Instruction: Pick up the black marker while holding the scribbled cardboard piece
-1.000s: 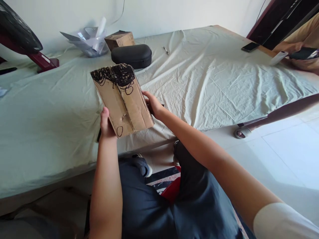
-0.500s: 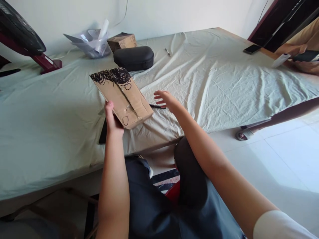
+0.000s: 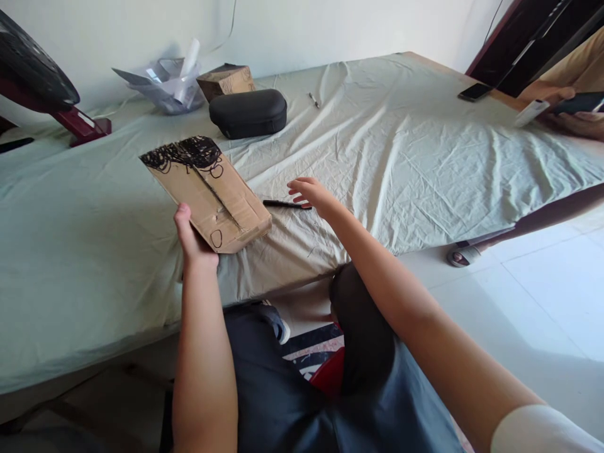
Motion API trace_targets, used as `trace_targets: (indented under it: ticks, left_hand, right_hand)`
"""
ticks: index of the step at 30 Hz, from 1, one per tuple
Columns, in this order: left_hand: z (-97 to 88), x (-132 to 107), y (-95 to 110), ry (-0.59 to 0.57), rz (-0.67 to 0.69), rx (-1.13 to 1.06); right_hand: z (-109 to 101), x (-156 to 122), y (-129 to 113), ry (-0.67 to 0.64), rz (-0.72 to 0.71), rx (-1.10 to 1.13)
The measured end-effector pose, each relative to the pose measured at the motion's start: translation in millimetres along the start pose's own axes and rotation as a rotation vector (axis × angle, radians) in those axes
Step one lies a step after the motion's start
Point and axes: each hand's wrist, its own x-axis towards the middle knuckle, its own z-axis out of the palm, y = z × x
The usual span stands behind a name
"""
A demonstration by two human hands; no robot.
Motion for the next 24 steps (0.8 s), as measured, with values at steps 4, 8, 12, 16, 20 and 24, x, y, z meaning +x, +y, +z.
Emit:
trace_targets:
  ticks: [4, 8, 12, 16, 20, 24]
  left_hand:
    - [1.6, -4, 2, 0.021, -0.021, -0.068]
    - [-2.1, -4, 2, 0.005, -0.026, -0.071]
    - [-3.0, -3, -1, -0.037, -0.006, -0.049]
    - [3.4, -2, -5, -0.071, -0.01, -0.088]
    - [12.5, 1, -8, -0.093, -0.015, -0.132]
    - [17.5, 1, -9, -0.086, -0.037, -0.16]
  right_hand:
    - [-6, -5, -2, 0.024, -0.015, -0.034]
    - [-11, -9, -3, 0.047, -0.01, -0.067]
    - [-14, -10, -2, 0.07, -0.012, -0.112]
    - [-5, -3, 2, 0.085, -0.074, -0.17]
    - [16, 10, 7, 0.127, -0.149, -0.337]
    - [35, 13, 7, 0.102, -0.167, -0.445]
